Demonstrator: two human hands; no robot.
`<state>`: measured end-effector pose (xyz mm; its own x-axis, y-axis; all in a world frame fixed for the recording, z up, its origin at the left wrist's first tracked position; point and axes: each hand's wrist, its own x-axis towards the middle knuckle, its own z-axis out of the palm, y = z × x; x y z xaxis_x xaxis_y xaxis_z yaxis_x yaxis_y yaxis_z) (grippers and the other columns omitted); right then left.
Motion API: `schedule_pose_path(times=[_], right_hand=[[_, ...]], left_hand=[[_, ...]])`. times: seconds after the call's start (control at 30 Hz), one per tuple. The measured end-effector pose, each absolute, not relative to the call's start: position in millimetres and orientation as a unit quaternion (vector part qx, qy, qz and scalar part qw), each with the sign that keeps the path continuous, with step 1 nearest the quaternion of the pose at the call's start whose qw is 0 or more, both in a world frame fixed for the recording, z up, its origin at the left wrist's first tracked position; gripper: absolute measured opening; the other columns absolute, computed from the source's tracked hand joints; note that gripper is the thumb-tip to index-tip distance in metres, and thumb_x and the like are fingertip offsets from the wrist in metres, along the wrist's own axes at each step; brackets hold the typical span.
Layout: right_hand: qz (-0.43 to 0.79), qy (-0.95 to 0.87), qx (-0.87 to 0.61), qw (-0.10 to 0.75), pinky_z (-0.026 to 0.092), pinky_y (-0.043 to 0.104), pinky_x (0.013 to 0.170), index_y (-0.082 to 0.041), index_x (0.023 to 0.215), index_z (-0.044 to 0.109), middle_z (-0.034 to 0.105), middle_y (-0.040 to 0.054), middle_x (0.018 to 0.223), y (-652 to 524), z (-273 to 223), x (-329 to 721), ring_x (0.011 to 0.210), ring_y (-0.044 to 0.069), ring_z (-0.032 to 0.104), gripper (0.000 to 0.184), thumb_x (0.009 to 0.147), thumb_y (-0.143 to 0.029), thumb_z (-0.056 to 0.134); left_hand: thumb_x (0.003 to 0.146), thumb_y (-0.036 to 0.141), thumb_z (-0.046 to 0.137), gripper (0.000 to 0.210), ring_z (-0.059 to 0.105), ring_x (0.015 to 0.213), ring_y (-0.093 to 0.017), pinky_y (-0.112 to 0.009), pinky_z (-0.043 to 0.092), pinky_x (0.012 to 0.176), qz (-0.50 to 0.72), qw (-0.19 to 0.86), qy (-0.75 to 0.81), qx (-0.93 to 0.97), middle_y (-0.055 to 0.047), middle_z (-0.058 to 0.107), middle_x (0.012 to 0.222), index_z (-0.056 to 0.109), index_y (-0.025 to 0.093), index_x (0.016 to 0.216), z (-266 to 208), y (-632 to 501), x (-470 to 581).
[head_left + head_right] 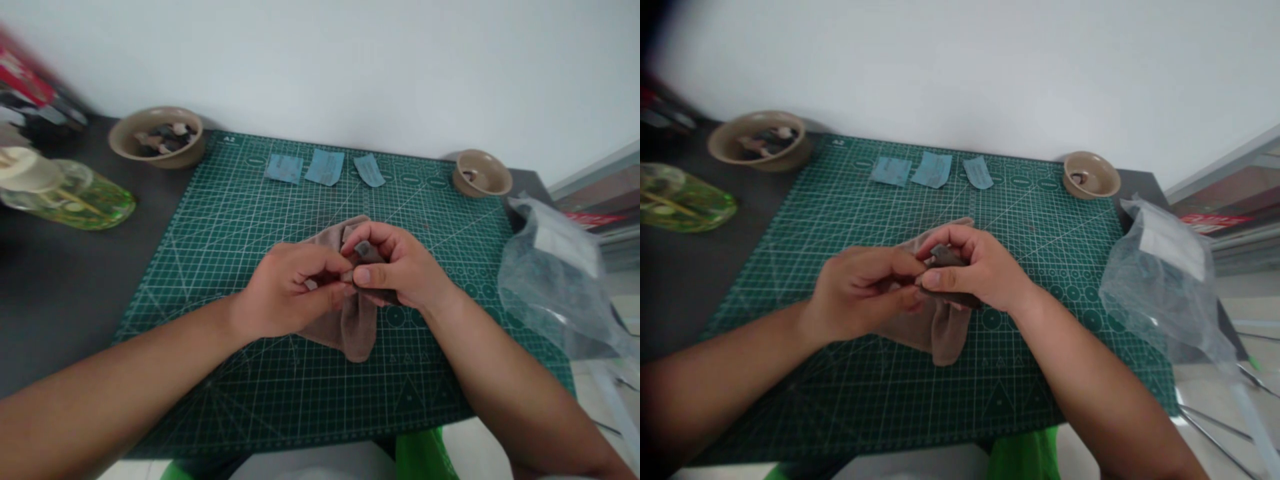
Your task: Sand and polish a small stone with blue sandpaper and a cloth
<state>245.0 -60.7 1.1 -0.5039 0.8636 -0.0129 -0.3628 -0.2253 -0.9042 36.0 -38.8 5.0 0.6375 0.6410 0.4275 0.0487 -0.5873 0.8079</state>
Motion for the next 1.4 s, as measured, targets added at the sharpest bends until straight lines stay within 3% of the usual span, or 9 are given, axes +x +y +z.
schedule_pose_path(times=[0.1, 0.2, 0.37, 0.47, 0.73, 1.0, 1.13, 1.27, 1.4], right_hand=[[0.607, -0.565, -0.349, 0.436, 0.058, 0.023, 0.066, -0.019, 0.101, 0.074, 0.076, -0.0007, 0.088, -55, 1, 246, 0.071, 0.012, 0.069, 0.029, 0.076, -0.02, 0.09], [0.531, -0.614, -0.386, 0.438, 0.058, 0.027, 0.085, -0.017, 0.097, 0.075, 0.078, 0.0017, 0.098, -52, 2, 247, 0.09, 0.015, 0.073, 0.031, 0.071, -0.018, 0.093], [0.707, -0.497, -0.298, 0.405, 0.049, 0.019, 0.046, -0.02, 0.105, 0.068, 0.072, -0.0025, 0.079, -58, 3, 248, 0.052, 0.009, 0.061, 0.029, 0.083, -0.028, 0.085], [0.751, -0.466, -0.276, 0.378, 0.043, 0.019, 0.037, -0.02, 0.106, 0.064, 0.069, -0.0039, 0.073, -60, 3, 249, 0.044, 0.009, 0.056, 0.036, 0.082, -0.034, 0.086], [0.533, -0.63, -0.388, 0.411, 0.057, 0.027, 0.077, -0.019, 0.101, 0.075, 0.077, 0.0018, 0.095, -52, 2, 249, 0.084, 0.016, 0.071, 0.033, 0.073, -0.024, 0.092], [0.712, -0.513, -0.254, 0.406, 0.057, 0.026, 0.075, -0.023, 0.105, 0.074, 0.075, -0.0008, 0.094, -59, 9, 250, 0.082, 0.013, 0.07, 0.024, 0.082, -0.02, 0.084], [0.638, -0.57, -0.319, 0.407, 0.051, 0.023, 0.064, -0.02, 0.1, 0.074, 0.073, -0.001, 0.086, -60, 9, 250, 0.071, 0.012, 0.065, 0.03, 0.075, -0.023, 0.091], [0.538, -0.62, -0.392, 0.415, 0.052, 0.025, 0.067, -0.02, 0.102, 0.075, 0.074, 0.0004, 0.088, -59, 6, 249, 0.075, 0.014, 0.066, 0.037, 0.071, -0.026, 0.094], [0.629, -0.555, -0.333, 0.431, 0.058, 0.027, 0.073, -0.02, 0.102, 0.075, 0.077, 0.0015, 0.093, -59, 6, 247, 0.081, 0.016, 0.071, 0.033, 0.074, -0.024, 0.092]], left_hand=[[0.093, 0.017, 0.066, 0.008, 0.069, 0.065, -0.012, -0.021, 0.05, 0.06, 0.348, 0.219, 0.218, 0.885, 0.001, 0.075, 0.074, 0.07, 0.019, 0.087, 1, -31, 34], [0.093, 0.017, 0.062, 0.01, 0.068, 0.063, -0.012, -0.022, 0.048, 0.059, 0.336, 0.189, 0.219, 0.896, 0.0, 0.074, 0.074, 0.07, 0.019, 0.086, -2, -28, 35], [0.091, 0.019, 0.073, 0.002, 0.067, 0.054, -0.009, -0.016, 0.049, 0.052, 0.35, 0.398, 0.219, 0.819, 0.003, 0.074, 0.067, 0.072, 0.019, 0.088, 4, -34, 36], [0.093, 0.015, 0.071, 0.003, 0.071, 0.056, -0.01, -0.016, 0.055, 0.054, 0.363, 0.524, 0.177, 0.75, 0.003, 0.075, 0.068, 0.07, 0.018, 0.093, 7, -38, 36], [0.094, 0.018, 0.062, 0.011, 0.064, 0.057, -0.011, -0.024, 0.043, 0.053, 0.333, 0.2, 0.186, 0.902, 0.0, 0.072, 0.071, 0.069, 0.02, 0.087, 0, -25, 33], [0.091, 0.021, 0.076, 0.008, 0.068, 0.059, -0.009, -0.02, 0.049, 0.053, 0.398, 0.336, 0.169, 0.837, 0.002, 0.078, 0.078, 0.071, 0.023, 0.097, 10, -37, 31], [0.093, 0.019, 0.07, 0.002, 0.071, 0.065, -0.014, -0.025, 0.052, 0.058, 0.376, 0.25, 0.148, 0.88, -0.002, 0.077, 0.078, 0.07, 0.021, 0.093, 5, -34, 31], [0.095, 0.016, 0.06, 0.011, 0.072, 0.069, -0.016, -0.026, 0.053, 0.061, 0.326, 0.17, 0.174, 0.913, -0.004, 0.076, 0.081, 0.068, 0.019, 0.088, 1, -31, 31], [0.095, 0.019, 0.064, 0.005, 0.068, 0.062, -0.013, -0.024, 0.051, 0.058, 0.356, 0.225, 0.192, 0.886, -0.001, 0.075, 0.077, 0.068, 0.021, 0.093, 10, -36, 32]])
